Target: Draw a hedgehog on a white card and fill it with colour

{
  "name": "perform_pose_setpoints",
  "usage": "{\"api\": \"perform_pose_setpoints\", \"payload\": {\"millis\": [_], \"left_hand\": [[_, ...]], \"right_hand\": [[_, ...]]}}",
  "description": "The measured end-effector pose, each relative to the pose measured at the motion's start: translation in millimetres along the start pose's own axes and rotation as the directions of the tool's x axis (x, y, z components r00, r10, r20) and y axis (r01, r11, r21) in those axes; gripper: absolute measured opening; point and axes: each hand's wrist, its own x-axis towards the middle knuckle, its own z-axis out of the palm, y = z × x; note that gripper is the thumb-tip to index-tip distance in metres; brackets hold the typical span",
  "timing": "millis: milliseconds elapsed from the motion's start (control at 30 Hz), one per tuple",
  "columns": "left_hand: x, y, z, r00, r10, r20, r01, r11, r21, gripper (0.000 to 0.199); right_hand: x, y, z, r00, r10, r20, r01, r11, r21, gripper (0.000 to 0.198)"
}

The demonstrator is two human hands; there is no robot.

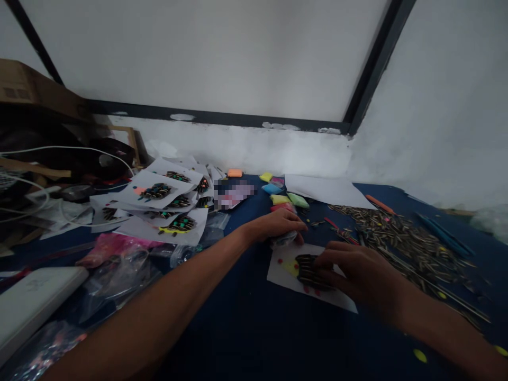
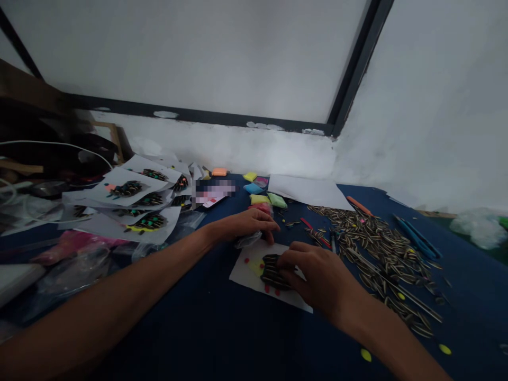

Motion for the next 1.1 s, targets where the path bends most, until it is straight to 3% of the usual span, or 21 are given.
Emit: {"api": "perform_pose_setpoints", "payload": {"millis": [1100], "left_hand": [[-1.2,2.3,0.7,0.999,-0.031,-0.028,0.031,0.999,0.021,0.024]], "right_hand": [[-3.4,-0.1,-1.0,1.0,-0.001,0.026,-0.001,0.996,0.094,0.015]]}}
